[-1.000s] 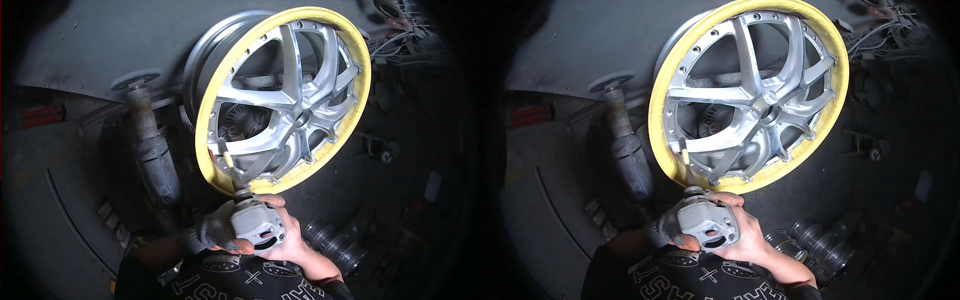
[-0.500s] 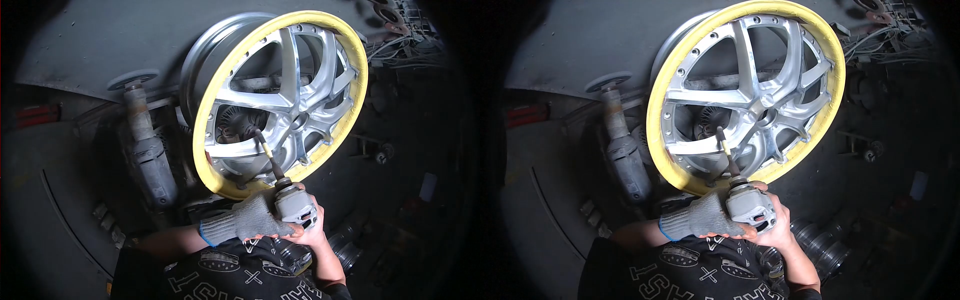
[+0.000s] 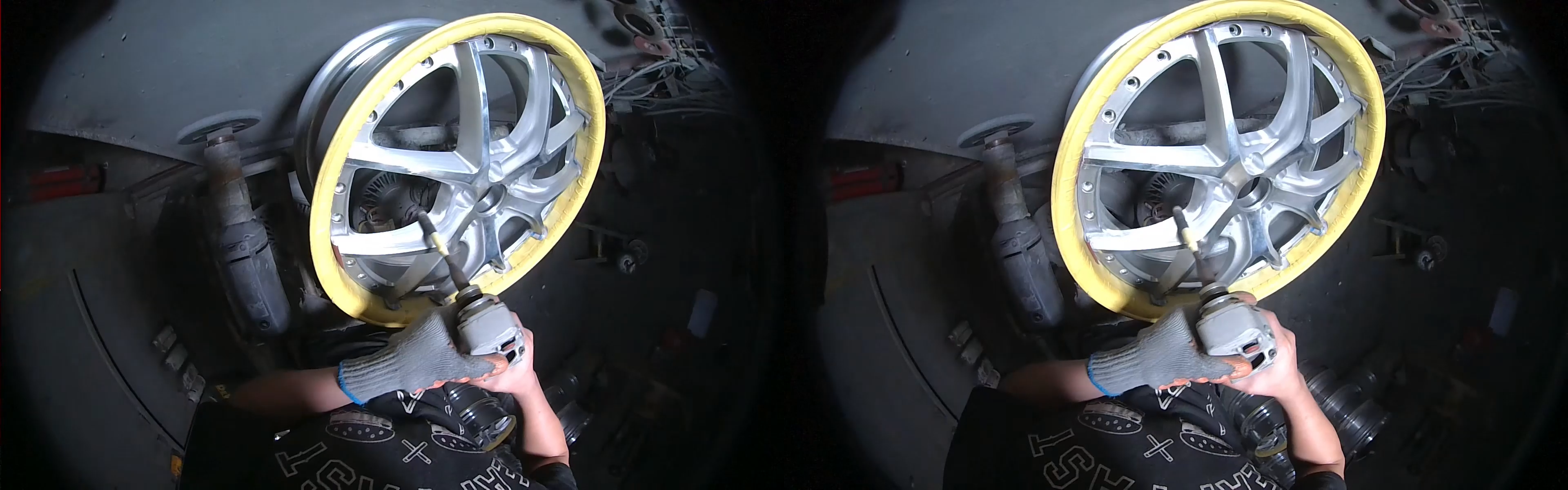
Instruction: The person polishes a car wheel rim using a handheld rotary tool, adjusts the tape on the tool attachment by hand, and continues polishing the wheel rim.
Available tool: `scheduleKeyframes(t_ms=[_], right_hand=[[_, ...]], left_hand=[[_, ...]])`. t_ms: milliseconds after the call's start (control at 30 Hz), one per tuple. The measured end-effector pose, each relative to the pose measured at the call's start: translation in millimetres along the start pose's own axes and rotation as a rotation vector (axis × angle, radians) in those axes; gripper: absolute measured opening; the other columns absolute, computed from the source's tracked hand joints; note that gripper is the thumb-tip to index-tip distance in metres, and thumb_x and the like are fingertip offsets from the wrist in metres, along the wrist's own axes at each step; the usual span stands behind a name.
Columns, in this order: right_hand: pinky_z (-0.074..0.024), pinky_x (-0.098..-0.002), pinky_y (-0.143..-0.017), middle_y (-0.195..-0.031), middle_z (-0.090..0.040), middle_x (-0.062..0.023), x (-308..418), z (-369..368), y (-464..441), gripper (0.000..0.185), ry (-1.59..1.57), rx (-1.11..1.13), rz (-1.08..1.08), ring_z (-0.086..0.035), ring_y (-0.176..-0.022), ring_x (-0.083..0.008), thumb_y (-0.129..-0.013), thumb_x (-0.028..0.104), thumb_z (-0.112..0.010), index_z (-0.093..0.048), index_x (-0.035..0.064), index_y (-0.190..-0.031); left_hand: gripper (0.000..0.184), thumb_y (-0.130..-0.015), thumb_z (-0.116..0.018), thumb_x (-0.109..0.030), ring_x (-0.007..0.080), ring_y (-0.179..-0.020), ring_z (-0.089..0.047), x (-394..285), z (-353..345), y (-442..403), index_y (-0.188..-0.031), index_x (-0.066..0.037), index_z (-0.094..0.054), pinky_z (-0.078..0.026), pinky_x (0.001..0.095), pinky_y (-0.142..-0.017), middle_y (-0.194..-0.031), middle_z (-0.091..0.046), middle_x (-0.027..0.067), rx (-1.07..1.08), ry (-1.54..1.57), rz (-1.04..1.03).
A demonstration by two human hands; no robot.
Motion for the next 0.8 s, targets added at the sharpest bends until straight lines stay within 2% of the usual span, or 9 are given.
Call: scheduleKeyframes(t_ms=[133, 167, 267, 400, 533, 633, 667, 700, 800], right_hand=[[-0.0561, -0.0355, -0.082, -0.106, -0.069, -0.0170, 23, -15, 4, 0.082, -0.017, 0.036, 0.014, -0.072, -0.093, -0.0265, -0.052, 0.028, -0.095, -0.054, -0.0027, -0.116], [-0.0564, -0.0376, -0.082, -0.105, -0.068, -0.0191, 35, -17, 2, 0.083, 0.007, 0.059, -0.005, -0.072, -0.092, -0.0311, -0.052, 0.028, -0.095, -0.052, -0.0035, -0.116], [-0.0570, -0.0413, -0.080, -0.101, -0.067, -0.0220, 44, -32, 6, 0.085, 0.036, 0.069, 0.012, -0.071, -0.089, -0.0373, -0.052, 0.027, -0.094, -0.049, -0.0046, -0.117], [-0.0565, -0.0370, -0.079, -0.099, -0.069, -0.0182, 68, -49, 1, 0.084, 0.060, 0.023, 0.060, -0.072, -0.087, -0.0320, -0.053, 0.028, -0.092, -0.050, -0.0049, -0.119], [-0.0564, -0.0416, -0.080, -0.102, -0.067, -0.0229, 80, -63, -6, 0.089, 0.044, 0.086, 0.043, -0.071, -0.090, -0.0371, -0.052, 0.027, -0.092, -0.048, -0.0076, -0.121], [-0.0564, -0.0421, -0.080, -0.101, -0.066, -0.0241, 88, -61, -7, 0.090, 0.061, 0.059, 0.062, -0.071, -0.089, -0.0380, -0.053, 0.028, -0.091, -0.047, -0.0092, -0.122], [-0.0564, -0.0419, -0.080, -0.101, -0.066, -0.0240, 91, -59, -7, 0.090, 0.075, 0.031, 0.107, -0.071, -0.088, -0.0376, -0.053, 0.029, -0.091, -0.047, -0.0095, -0.122], [-0.0565, -0.0397, -0.080, -0.101, -0.067, -0.0216, 90, -55, -7, 0.087, 0.082, 0.019, 0.141, -0.072, -0.087, -0.0343, -0.056, 0.030, -0.090, -0.049, -0.0094, -0.120], [-0.0566, -0.0372, -0.079, -0.099, -0.068, -0.0192, 70, -44, 3, 0.083, 0.091, -0.037, 0.103, -0.072, -0.086, -0.0297, -0.057, 0.031, -0.090, -0.051, -0.0082, -0.118]], left_hand=[[0.070, -0.070, -0.087, -0.019, 0.0048, -0.080, -0.060, -5, 6, 29, -0.131, -0.005, -0.055, -0.052, 0.0229, -0.073, -0.097, -0.067, 0.0037, -0.078, 0.045, -0.116], [0.082, -0.073, -0.084, -0.030, 0.0025, -0.051, -0.056, 1, 5, 33, -0.142, -0.010, -0.045, -0.047, 0.0183, -0.044, -0.087, -0.067, 0.0033, -0.019, 0.128, -0.130], [0.077, -0.073, -0.084, -0.016, 0.0045, -0.054, -0.058, -11, 11, 59, -0.141, -0.009, -0.047, -0.049, 0.0192, -0.049, -0.088, -0.067, 0.0036, -0.015, 0.305, 0.004], [0.071, -0.074, -0.082, -0.010, 0.0042, -0.061, -0.059, -7, 20, 80, -0.137, -0.006, -0.051, -0.049, 0.0205, -0.054, -0.089, -0.067, 0.0037, -0.008, 0.461, -0.006], [0.068, -0.075, -0.081, -0.009, 0.0055, -0.073, -0.060, -18, 36, 94, -0.135, 0.001, -0.051, -0.049, 0.0221, -0.067, -0.098, -0.066, 0.0071, -0.203, 0.379, -0.313], [0.081, -0.068, -0.086, -0.008, 0.0210, -0.124, -0.052, -6, 39, 93, -0.138, 0.001, -0.046, -0.041, 0.0388, -0.107, -0.138, -0.050, 0.0141, 0.048, 0.495, -0.185], [0.081, -0.068, -0.086, -0.008, 0.0210, -0.124, -0.052, -8, 39, 91, -0.138, 0.001, -0.046, -0.041, 0.0388, -0.107, -0.138, -0.050, 0.0141, 0.044, 0.493, -0.188], [0.080, -0.070, -0.084, -0.010, 0.0144, -0.099, -0.057, -12, 35, 91, -0.139, 0.000, -0.046, -0.046, 0.0313, -0.087, -0.121, -0.058, 0.0116, 0.043, 0.423, -0.180], [0.078, -0.073, -0.083, -0.019, 0.0064, -0.071, -0.063, -27, 22, 75, -0.139, -0.002, -0.046, -0.053, 0.0225, -0.064, -0.094, -0.066, 0.0069, -0.004, 0.279, -0.160]])
Point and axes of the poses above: each hand's wrist, its own y-axis away from the middle knuckle, its own z-axis out of the back of the hand, x = y × z, the point moved 6 cm from there along -y, towards the middle knuckle
